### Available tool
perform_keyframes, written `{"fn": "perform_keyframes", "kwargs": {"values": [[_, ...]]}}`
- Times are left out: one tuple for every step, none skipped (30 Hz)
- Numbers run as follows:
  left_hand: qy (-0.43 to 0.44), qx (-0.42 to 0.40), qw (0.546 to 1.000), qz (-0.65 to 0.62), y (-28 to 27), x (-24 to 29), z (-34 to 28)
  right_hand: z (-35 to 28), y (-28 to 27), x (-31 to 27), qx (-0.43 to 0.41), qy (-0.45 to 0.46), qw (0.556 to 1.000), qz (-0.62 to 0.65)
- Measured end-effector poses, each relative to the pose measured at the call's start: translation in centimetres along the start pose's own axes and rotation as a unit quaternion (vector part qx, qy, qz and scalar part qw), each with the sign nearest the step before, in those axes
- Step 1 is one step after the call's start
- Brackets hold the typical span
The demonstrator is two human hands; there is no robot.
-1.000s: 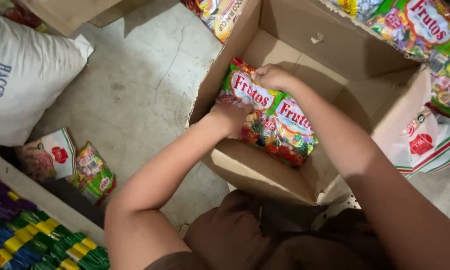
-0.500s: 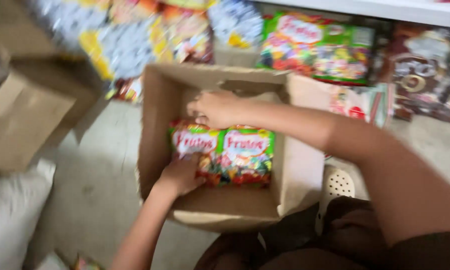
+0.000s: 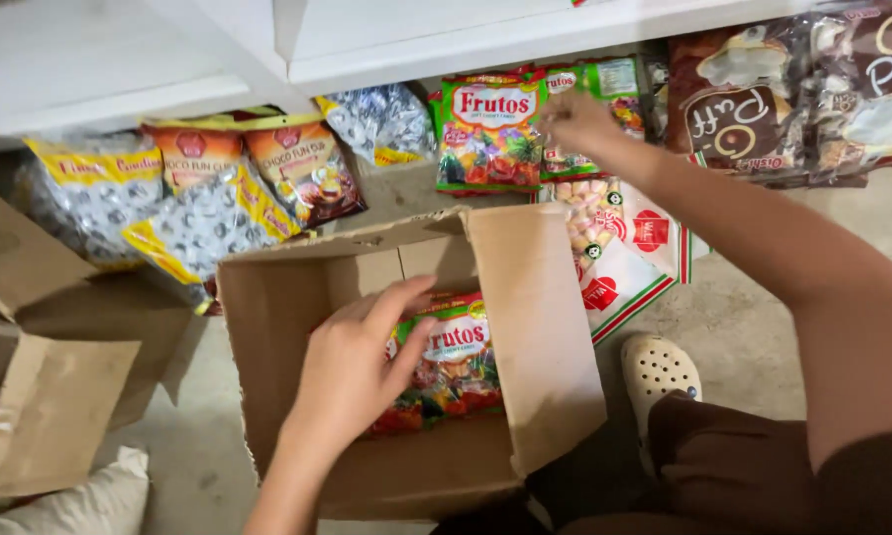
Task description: The recorder is picking up bags of candy from a shelf and floor and packing them into a cardboard box.
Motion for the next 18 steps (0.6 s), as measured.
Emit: {"fn": "perform_keyframes", "kwargs": {"values": [[0.088,0.105,0.988,-0.074,-1.8,2.1,-0.1,-0.6,0.2,2.7,0.002,0.121,0.993,0.011],[0.090,0.103,0.988,-0.069,-1.5,2.8,0.5,-0.1,1.4,5.5,0.004,0.121,0.993,0.016],[0.126,0.133,0.978,-0.098,-1.8,4.0,0.9,0.7,2.1,8.3,-0.012,0.134,0.989,-0.064],[0.162,0.162,0.965,-0.127,-2.2,5.0,1.2,1.5,2.9,11.1,-0.027,0.146,0.978,-0.144],[0.166,0.163,0.965,-0.124,-1.7,5.4,1.8,2.0,3.5,12.6,-0.023,0.144,0.979,-0.143],[0.162,0.160,0.962,-0.153,-1.3,5.6,2.5,3.0,3.4,12.8,0.048,0.066,0.988,-0.128],[0.156,0.157,0.958,-0.184,-0.8,5.7,3.0,3.4,3.3,13.2,0.116,-0.013,0.987,-0.115],[0.157,0.158,0.957,-0.183,-0.4,5.6,3.5,3.5,3.5,11.6,0.117,-0.015,0.986,-0.115],[0.158,0.143,0.955,-0.205,0.3,5.5,4.0,3.2,4.3,12.0,0.077,0.095,0.989,-0.083],[0.159,0.127,0.952,-0.227,1.0,5.3,4.4,2.4,5.4,12.2,0.035,0.203,0.977,-0.049],[0.157,0.129,0.952,-0.228,1.3,5.1,4.7,3.6,5.9,14.4,0.033,0.202,0.977,-0.051],[0.129,0.107,0.951,-0.261,1.9,4.4,5.1,4.6,7.6,17.1,0.013,0.228,0.970,0.077],[0.100,0.083,0.947,-0.293,2.5,3.9,5.5,5.5,9.4,19.4,-0.006,0.252,0.946,0.205],[0.098,0.084,0.947,-0.294,2.6,3.7,5.4,4.8,9.2,18.0,-0.008,0.253,0.946,0.204],[0.068,0.083,0.945,-0.309,2.6,3.0,5.7,4.7,9.0,16.0,-0.008,0.245,0.941,0.234],[0.038,0.082,0.941,-0.325,2.6,2.3,5.8,4.6,8.8,14.0,-0.008,0.237,0.935,0.263],[0.039,0.085,0.941,-0.324,2.7,2.0,5.7,3.6,8.0,10.8,-0.009,0.234,0.936,0.263],[0.028,0.095,0.940,-0.327,2.6,1.4,5.6,2.6,6.8,7.5,0.015,0.218,0.943,0.251]]}}
Point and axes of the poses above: each hand's wrist, its own z-axis towards the middle knuckle, its own y-axis out of the palm, x = y × z, the point moved 8 cm from there along z, towards the middle knuckle, and after that the axes turned 9 degrees about -y, right-handed, at the moved point
